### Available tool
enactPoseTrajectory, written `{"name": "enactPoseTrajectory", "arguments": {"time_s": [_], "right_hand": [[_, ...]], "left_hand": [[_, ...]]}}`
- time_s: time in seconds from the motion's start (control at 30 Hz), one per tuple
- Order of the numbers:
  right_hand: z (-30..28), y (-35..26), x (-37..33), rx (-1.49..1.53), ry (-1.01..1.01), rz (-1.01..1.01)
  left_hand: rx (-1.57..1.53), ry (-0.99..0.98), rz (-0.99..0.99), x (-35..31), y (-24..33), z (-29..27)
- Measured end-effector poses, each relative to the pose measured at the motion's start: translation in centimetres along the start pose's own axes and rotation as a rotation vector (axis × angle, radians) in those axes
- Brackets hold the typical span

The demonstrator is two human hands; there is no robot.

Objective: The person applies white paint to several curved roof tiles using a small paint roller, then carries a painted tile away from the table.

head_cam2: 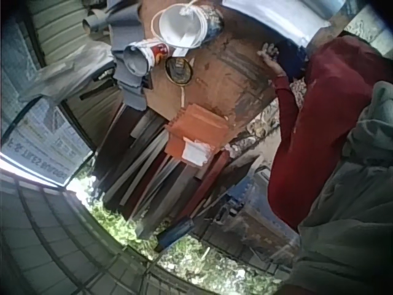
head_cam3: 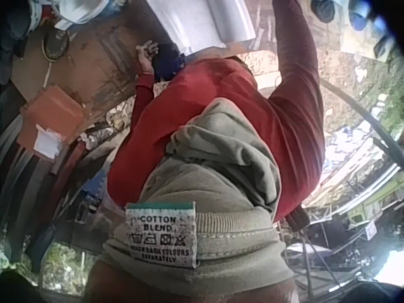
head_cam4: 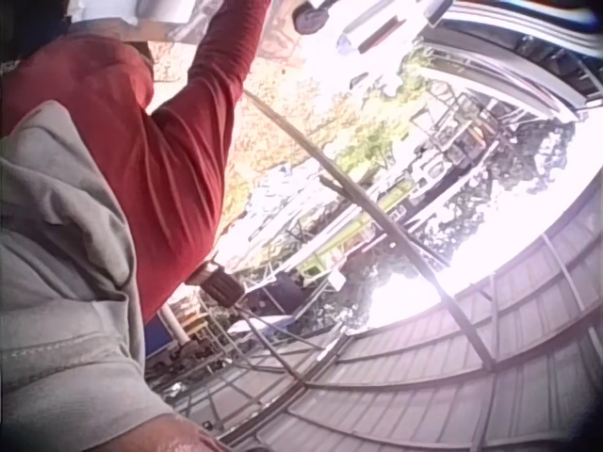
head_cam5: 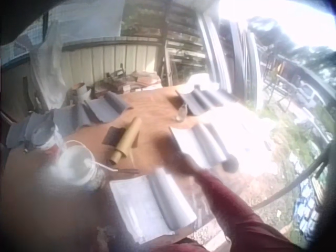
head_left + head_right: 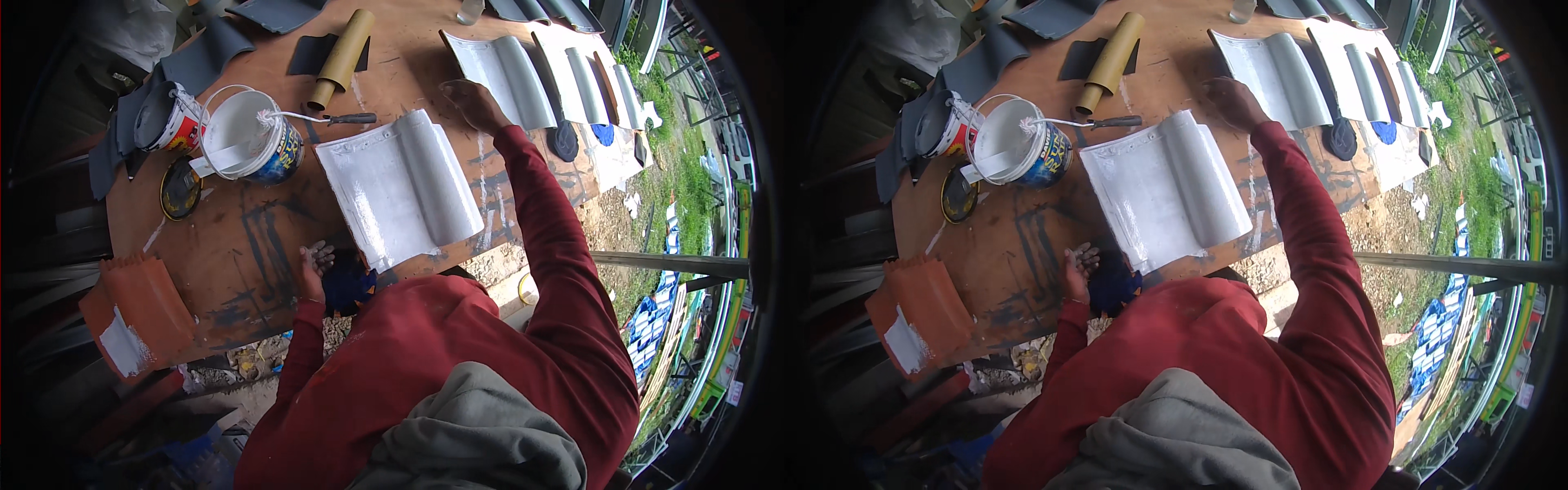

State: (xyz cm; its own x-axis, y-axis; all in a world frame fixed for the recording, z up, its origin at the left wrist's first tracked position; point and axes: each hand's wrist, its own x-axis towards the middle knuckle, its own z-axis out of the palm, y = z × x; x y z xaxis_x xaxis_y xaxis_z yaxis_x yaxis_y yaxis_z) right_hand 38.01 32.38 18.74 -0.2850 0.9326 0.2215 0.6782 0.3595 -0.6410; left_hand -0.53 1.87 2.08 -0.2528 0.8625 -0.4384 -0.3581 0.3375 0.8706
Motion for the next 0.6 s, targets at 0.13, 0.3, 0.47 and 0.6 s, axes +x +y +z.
{"name": "enactPoseTrajectory", "arguments": {"time_s": [0.13,0.3,0.47,0.6], "right_hand": [[-0.5,2.9,-1.4,0.285,-0.180,0.209],[3.6,4.6,-0.2,0.129,-0.203,0.229],[7.1,4.6,2.3,0.043,-0.343,0.177],[7.7,8.1,3.8,0.381,-0.315,0.312]], "left_hand": [[-0.158,-0.087,-0.208,-2.3,-0.6,1.5],[-0.214,-0.056,-0.363,-6.2,-1.9,4.8],[-0.340,0.080,-0.361,-8.8,-4.4,7.4],[-0.396,0.185,-0.266,-8.8,-5.3,10.4]]}}
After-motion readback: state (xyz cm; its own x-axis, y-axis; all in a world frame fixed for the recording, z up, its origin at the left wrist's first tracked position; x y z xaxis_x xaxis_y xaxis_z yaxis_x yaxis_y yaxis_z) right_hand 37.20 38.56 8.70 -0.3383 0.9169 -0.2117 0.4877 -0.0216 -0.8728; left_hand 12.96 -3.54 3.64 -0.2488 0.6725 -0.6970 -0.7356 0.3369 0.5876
